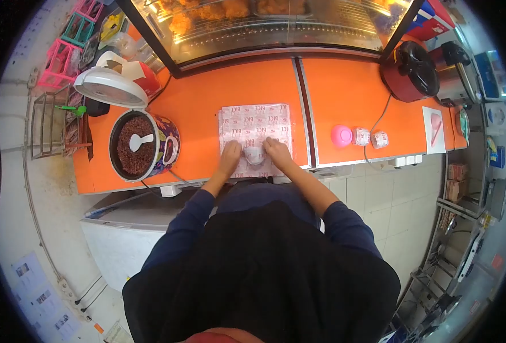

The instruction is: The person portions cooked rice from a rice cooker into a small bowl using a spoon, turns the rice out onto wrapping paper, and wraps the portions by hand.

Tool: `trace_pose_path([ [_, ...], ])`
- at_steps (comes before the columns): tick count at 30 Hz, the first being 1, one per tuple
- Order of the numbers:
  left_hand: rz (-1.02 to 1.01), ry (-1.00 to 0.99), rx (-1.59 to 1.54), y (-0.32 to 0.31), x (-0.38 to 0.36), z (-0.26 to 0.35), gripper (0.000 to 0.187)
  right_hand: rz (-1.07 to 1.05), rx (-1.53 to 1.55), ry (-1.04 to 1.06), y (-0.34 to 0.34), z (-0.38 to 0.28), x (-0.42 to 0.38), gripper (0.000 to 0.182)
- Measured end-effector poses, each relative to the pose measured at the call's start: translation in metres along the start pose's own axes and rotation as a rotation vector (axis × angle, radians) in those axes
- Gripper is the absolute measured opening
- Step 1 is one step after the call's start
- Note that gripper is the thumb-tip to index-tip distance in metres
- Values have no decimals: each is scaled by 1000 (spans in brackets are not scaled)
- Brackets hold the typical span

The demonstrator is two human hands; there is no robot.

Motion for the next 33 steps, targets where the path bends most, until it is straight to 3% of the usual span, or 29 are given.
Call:
trace_pose_path([
  [2, 67, -103, -2, -7, -21, 6, 22, 39, 27, 146, 0, -7, -21, 24],
  [4, -3, -91, 54, -22, -40, 7, 31, 121, 77, 177, -2, -14, -30, 25],
  [6, 114, -106, 119, -26, -51, 14, 43, 248, 394, -83, -7, -17, -33, 30],
  [7, 114, -95, 116, -23, -55, 22, 43, 184, 558, -266, -17, -15, -28, 41],
  [8, 65, -25, 104, -19, -60, 29, 49, 177, 560, -262, -22, -15, -22, 41],
  [11, -50, 67, 67, -13, -65, 32, 58, -116, 824, -701, -26, -19, 7, 72],
  [12, -116, 98, 33, -14, -66, 32, 61, -110, 828, -701, -27, -22, 15, 72],
  [14, -172, 169, 27, -15, -66, 37, 61, -253, 531, -353, -28, -28, 33, 82],
  [15, -234, 241, 15, -14, -69, 39, 61, -331, 597, -349, -34, -24, 38, 87],
  [18, -193, 275, -32, -20, -72, 44, 60, -430, 429, -435, -35, -34, 47, 81],
  [19, -181, 299, -148, -27, -73, 42, 59, -360, 337, -495, -42, -42, 45, 84],
  [20, -124, 220, -35, -35, -79, 40, 59, -293, 243, -558, -48, -55, 44, 86],
  [22, -67, 92, 65, -36, -79, 51, 59, -148, 288, -806, -46, -72, 50, 69],
  [23, -165, 217, 23, -24, -71, 58, 63, -114, 292, -838, -41, -61, 46, 69],
  [24, -262, 346, -6, -16, -65, 59, 69, -152, 419, -766, -38, -52, 45, 54],
  [25, -268, 308, 8, -13, -62, 61, 69, -189, 548, -683, -37, -45, 45, 40],
  [26, -203, 366, -184, -11, -60, 62, 75, -155, 562, -697, -35, -35, 42, 40],
  [27, -139, 423, -379, -11, -51, 63, 83, -156, 1101, -765, -39, -24, 38, 38],
  [28, -151, 397, -368, 2, -32, 76, 83, -156, 1646, -785, -39, -18, 34, 37],
  [29, -152, 445, -779, 28, -2, 105, 88, -173, 1988, -836, -27, -14, 28, 29],
  [30, -153, 495, -1194, 39, 23, 127, 93, -152, 1998, -839, -7, -9, 19, 29],
  [32, -287, 354, -1158, 18, 48, 140, 90, 235, 2616, -1024, 35, 3, -7, 23],
  [33, -363, 229, -1045, 2, 61, 143, 87, 467, 2684, -917, 37, 22, -16, 25],
])
Point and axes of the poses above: each hand's wrist, its own x-axis towards the middle knuckle, its own y-axis out of the back of the hand, z = x × y, the point moved 2 cm from there along x, towards the middle knuckle, and after that the axes turned 4 degrees about -x, right-handed, at the moved point
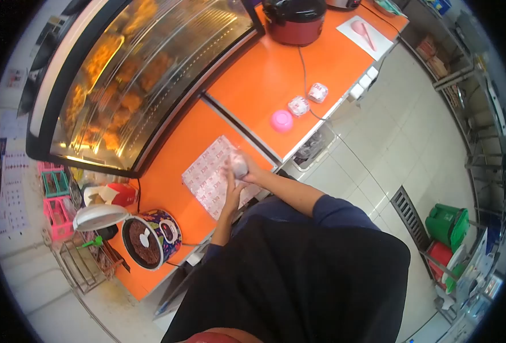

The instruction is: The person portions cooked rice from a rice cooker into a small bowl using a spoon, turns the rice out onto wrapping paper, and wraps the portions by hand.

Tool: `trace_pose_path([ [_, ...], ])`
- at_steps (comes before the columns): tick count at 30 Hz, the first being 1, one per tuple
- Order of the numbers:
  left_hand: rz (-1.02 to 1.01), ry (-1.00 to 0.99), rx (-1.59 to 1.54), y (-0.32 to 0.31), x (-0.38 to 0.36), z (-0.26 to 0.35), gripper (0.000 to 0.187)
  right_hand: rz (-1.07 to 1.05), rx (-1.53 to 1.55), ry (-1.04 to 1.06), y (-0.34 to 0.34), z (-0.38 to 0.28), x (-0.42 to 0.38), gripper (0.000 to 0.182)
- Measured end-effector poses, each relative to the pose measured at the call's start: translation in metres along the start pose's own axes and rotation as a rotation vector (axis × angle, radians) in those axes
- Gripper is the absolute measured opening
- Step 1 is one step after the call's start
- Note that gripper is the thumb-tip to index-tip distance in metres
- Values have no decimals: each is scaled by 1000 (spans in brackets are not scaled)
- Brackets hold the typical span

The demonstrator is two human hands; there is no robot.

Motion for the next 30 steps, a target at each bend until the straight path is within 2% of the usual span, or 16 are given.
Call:
trace_pose_path([
  [1, -19, -7, 8, -11, 18, 5, 87, -57, 117, 138, 12, -23, 1, 28],
  [3, -345, -96, 43, -46, 55, 19, 82, -149, 285, 344, 40, -84, -7, 31],
  [6, -675, -39, 298, -84, 121, 5, 82, -110, 104, 821, 99, -207, -44, 37],
  [7, -775, -31, 385, -100, 138, 6, 82, 266, -25, 1119, 98, -245, -65, 42],
  [8, -586, -118, 703, -118, 144, 11, 81, 778, -175, 1282, 98, -281, -87, 47],
  [9, -369, -200, 1008, -130, 149, 15, 81, 1342, -686, 1322, 113, -313, -101, 57],
  [11, -361, -236, 1094, -147, 165, 10, 83, 1484, -1012, 1434, 137, -361, -101, 64],
  [13, -340, -277, 1174, -154, 187, -13, 84, 1381, -1173, 1117, 129, -390, -102, 63],
  [14, -309, -293, 1194, -156, 193, -39, 86, 1365, -1176, 1148, 147, -410, -88, 63],
  [16, -264, -297, 1211, -155, 215, -63, 88, 1130, -1268, 1655, 190, -442, -40, 56],
  [18, -267, -264, 1239, -145, 209, -78, 93, 1245, -1397, 1600, 150, -432, -54, 51],
  [20, -196, -206, 849, -128, 202, -57, 92, 1333, -1586, 1480, 96, -397, -76, 47],
  [22, 54, -88, 410, -106, 183, -22, 90, 1062, -1275, 1747, 46, -355, -83, 32],
  [24, 252, 21, 73, -71, 159, -34, 79, 831, -1393, 1563, 21, -302, -75, 26],
  [26, 261, 233, -634, -30, 113, -15, 64, 555, -1542, 1332, 8, -248, -56, 18],
  [30, 569, -7, -788, 55, 3, 16, 48, 17, -1826, 1030, -2, -123, -10, 17],
])
Point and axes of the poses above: each hand's wrist, its own x-axis towards the middle knuckle, its own y-axis out of the back of the hand, z = x × y, the point moved 2 cm from there along x, towards the middle knuckle, and after that the axes turned 4 degrees about -x, right-handed, at the moved point
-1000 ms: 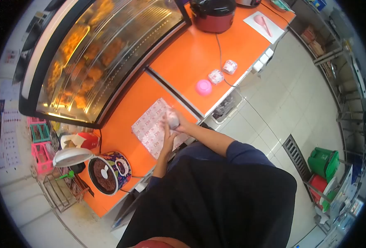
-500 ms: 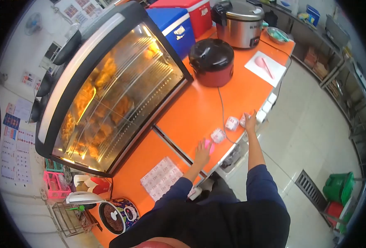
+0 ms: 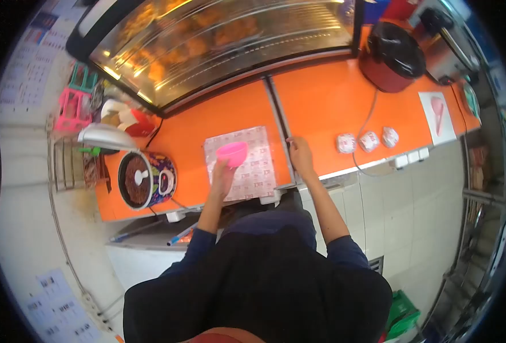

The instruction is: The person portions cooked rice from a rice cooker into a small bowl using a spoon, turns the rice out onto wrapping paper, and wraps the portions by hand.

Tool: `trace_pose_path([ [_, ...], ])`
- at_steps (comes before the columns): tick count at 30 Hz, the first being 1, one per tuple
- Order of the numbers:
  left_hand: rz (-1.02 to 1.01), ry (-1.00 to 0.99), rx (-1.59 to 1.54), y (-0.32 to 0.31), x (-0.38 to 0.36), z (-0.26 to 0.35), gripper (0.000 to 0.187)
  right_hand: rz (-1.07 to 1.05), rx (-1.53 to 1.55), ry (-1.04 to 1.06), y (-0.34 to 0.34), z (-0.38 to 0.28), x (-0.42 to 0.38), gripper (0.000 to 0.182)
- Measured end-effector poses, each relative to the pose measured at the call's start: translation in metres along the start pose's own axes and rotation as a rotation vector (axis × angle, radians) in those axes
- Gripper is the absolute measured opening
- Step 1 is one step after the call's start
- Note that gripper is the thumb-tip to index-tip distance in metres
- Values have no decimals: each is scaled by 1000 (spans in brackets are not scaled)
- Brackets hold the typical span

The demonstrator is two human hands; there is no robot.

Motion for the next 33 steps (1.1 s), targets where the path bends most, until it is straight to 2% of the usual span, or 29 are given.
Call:
trace_pose_path([
  [3, 74, -127, -191, 57, -53, 63, 54, -301, 81, 131, -82, -56, -9, 19],
  [5, 185, -371, -196, 79, -97, 108, 56, -325, 122, 408, -135, -114, -9, 19],
  [9, 304, -578, -197, 116, -168, 168, 52, -362, 189, 775, -231, -276, -12, 20],
  [11, 413, -661, -140, 135, -194, 188, 65, -369, 166, 962, -280, -345, -20, 15],
  [12, 522, -648, -124, 150, -205, 193, 78, -392, 178, 985, -312, -365, -23, 15],
  [14, 586, -703, -50, 174, -220, 203, 80, -403, -461, 1082, -383, -382, -33, 14],
  [15, 629, -735, 35, 185, -224, 207, 82, -416, -458, 1110, -405, -384, -37, 14],
  [17, 688, -740, -21, 202, -232, 217, 82, -618, -736, 963, -441, -381, -39, 12],
  [19, 677, -695, 8, 222, -238, 223, 76, -592, -702, 894, -444, -389, -37, 13],
  [20, 683, -577, 13, 246, -240, 213, 74, -537, -672, 817, -447, -394, -33, 14],
  [21, 694, -586, -21, 253, -241, 213, 74, -483, -649, 744, -451, -397, -27, 14],
  [23, 624, -463, 222, 259, -236, 215, 79, -397, -601, 972, -443, -425, -12, 12],
  [24, 589, -438, 304, 272, -229, 204, 88, -385, -687, 1101, -445, -438, -8, 11],
  [25, 602, -446, 273, 272, -227, 201, 88, -400, -702, 1127, -449, -446, -7, 11],
  [27, 646, -511, 564, 262, -218, 199, 98, -429, -661, 1444, -459, -462, -11, 10],
  [28, 568, -421, 582, 265, -214, 194, 107, -393, -642, 1601, -462, -467, -15, 11],
  [29, 587, -430, 567, 269, -209, 186, 107, -402, -638, 1625, -467, -469, -22, 11],
  [31, 438, -424, 783, 267, -198, 173, 107, -367, -723, 1808, -474, -464, -42, 12],
  [33, 377, -395, 683, 265, -191, 165, 105, -424, -764, 1827, -480, -467, -53, 14],
])
Point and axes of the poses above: each hand's wrist, its own x-axis towards the middle knuckle, its own y-axis out of the back of the hand, z = x × y, the point moved 2 cm from there along x, towards the middle knuckle, and after that the axes turned 4 degrees about -x, right-handed, at the moved point
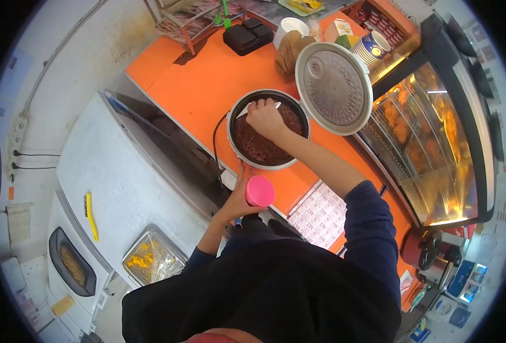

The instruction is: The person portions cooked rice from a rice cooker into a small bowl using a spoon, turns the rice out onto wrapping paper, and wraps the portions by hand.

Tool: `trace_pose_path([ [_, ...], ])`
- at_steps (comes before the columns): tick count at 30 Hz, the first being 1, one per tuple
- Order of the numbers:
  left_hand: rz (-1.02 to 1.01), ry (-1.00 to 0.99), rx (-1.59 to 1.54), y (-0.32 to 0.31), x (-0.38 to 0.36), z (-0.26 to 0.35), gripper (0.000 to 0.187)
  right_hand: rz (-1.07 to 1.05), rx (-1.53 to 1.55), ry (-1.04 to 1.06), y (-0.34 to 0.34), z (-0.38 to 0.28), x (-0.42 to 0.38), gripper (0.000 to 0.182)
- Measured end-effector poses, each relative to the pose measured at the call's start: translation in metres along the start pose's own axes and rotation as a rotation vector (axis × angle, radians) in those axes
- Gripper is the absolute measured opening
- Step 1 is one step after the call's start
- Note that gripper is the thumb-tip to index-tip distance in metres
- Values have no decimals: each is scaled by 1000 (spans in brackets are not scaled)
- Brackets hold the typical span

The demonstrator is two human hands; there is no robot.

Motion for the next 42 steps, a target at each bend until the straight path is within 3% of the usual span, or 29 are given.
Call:
trace_pose_path([
  [2, -22, -31, 9, -12, 2, -5, 102, -204, -167, 157, 12, -8, 12, 18],
  [7, -45, 28, 52, -22, 10, -7, 101, -192, -153, 241, -18, -24, 17, 17],
  [10, 22, 36, 2, -26, 19, -8, 103, -258, -55, 142, -29, -18, 6, 15],
  [12, 51, 38, -40, -24, 19, -6, 105, -123, 263, -111, -31, -2, -12, 15],
  [13, 74, 31, -30, -24, 20, -2, 104, -137, 260, -146, -13, -2, -22, 16],
  [17, 94, 33, -4, -30, 20, -4, 104, -221, 156, -173, -1, -1, -72, 14],
  [20, 92, 33, 20, -28, 19, 0, 99, -163, 246, -116, 4, 11, -75, 15],
  [22, 86, 36, 14, -26, 20, 1, 99, -166, 90, -283, 12, 24, -46, 14],
  [26, 83, 40, 13, -27, 19, 0, 99, -236, -225, -397, 0, 19, 2, 9],
  [28, 77, 23, 69, -27, 20, -5, 99, -341, -426, -72, -11, 3, 16, 10],
  [30, 68, 15, 117, -30, 16, -5, 98, -421, -342, 25, -46, 4, 21, 14],
  [32, 52, 38, 62, -28, 20, 0, 99, -229, 76, 182, -70, 16, 21, 13],
  [37, 117, 23, 5, -29, 28, -2, 109, -391, -22, 206, -49, 6, -9, 12],
  [39, 119, 19, -7, -32, 25, -4, 110, -273, -40, 135, -32, 1, -40, 13],
  [42, 143, 13, -15, -35, 26, -11, 109, -257, -58, 116, 5, -5, -68, 19],
])
Point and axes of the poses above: each hand's wrist, its own x-axis towards the middle knuckle, its own y-axis out of the back of the hand, z = x × y, the point moved 2 cm from there along x, towards the middle knuckle, and after that the axes turned 4 degrees about -x, right-handed, at the moved point
